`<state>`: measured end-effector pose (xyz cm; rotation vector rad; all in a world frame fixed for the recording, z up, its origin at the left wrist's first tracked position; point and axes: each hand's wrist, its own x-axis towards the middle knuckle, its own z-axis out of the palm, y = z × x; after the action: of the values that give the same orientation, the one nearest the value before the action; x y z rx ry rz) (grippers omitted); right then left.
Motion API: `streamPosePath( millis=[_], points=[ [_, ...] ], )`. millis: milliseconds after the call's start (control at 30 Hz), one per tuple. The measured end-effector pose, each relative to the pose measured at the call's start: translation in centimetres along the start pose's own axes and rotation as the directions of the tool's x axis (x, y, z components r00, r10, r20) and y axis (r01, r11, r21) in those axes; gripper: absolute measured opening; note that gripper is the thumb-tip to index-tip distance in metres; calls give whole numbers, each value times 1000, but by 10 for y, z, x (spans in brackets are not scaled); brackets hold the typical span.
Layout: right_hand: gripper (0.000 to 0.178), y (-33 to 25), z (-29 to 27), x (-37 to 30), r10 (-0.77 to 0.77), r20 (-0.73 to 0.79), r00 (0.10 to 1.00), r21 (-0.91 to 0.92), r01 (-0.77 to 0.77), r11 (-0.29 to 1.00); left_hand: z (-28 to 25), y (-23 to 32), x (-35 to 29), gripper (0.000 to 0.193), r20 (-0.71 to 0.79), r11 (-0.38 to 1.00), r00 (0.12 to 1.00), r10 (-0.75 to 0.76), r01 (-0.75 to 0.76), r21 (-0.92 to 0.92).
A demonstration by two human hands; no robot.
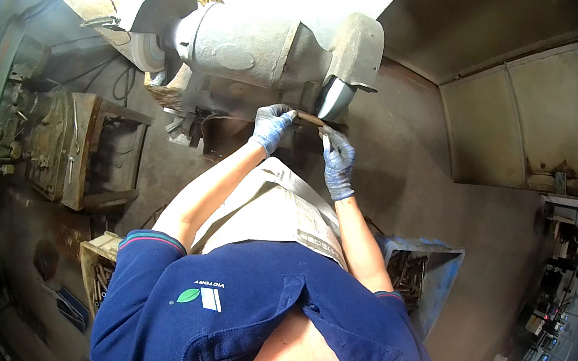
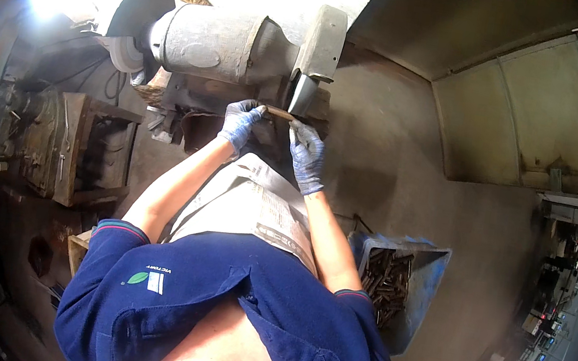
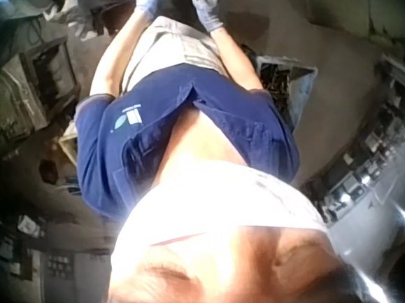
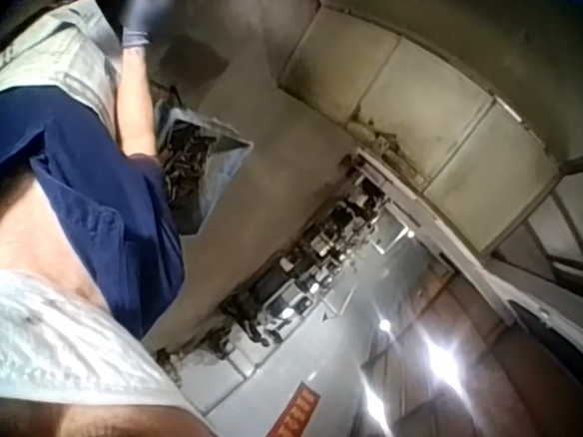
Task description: The person picks up metal parts from a bin and grinds them against a bench grinder one by one, then places them into a separate container.
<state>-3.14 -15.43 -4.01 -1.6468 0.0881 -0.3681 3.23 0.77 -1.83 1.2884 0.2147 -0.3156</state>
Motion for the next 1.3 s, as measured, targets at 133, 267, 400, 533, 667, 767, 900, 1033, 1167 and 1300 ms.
streamPosePath(
  millis=[133, 267, 400, 533, 667, 767, 900, 1033, 1167, 1300],
  points=[
    [17, 6, 9, -1, 38, -3, 999, 73, -38, 997, -10, -2, 3, 10, -10, 995, 999, 51, -50, 89],
    [23, -26, 4, -12, -195, 90, 977, -174, 208, 962, -18, 4, -13, 11, 79, 997, 994, 81, -80, -16],
    [35, -89, -8, -43, -438, 203, 876, -373, 482, 793, -26, 10, -45, 13, 254, 972, 963, 86, -25, -234],
    [45, -114, -12, -60, -526, 249, 813, -433, 580, 691, -31, 29, -67, 15, 344, 978, 930, 125, -57, -201],
    [45, -137, -8, -73, -573, 260, 777, -451, 623, 639, -32, 42, -83, 17, 415, 987, 901, 127, -75, -140],
    [47, -156, -12, -88, -568, 275, 776, -503, 619, 603, -24, 47, -97, 18, 481, 981, 869, 120, -30, -190],
    [48, -167, -26, -110, -552, 258, 793, -566, 587, 578, -7, 44, -108, 19, 559, 982, 825, 85, 26, -188],
    [47, -174, -52, -133, -533, 159, 831, -649, 495, 578, 12, 37, -107, 21, 675, 997, 737, -5, -45, 56],
    [49, -171, -101, -172, -487, -36, 873, -778, 281, 562, 2, 21, -98, 25, 619, 865, 762, 187, -427, 264],
    [29, -187, -156, -227, -432, -344, 834, -819, -42, 572, -70, -19, -79, 13, 436, 983, 890, -134, 65, 169]
  ],
)
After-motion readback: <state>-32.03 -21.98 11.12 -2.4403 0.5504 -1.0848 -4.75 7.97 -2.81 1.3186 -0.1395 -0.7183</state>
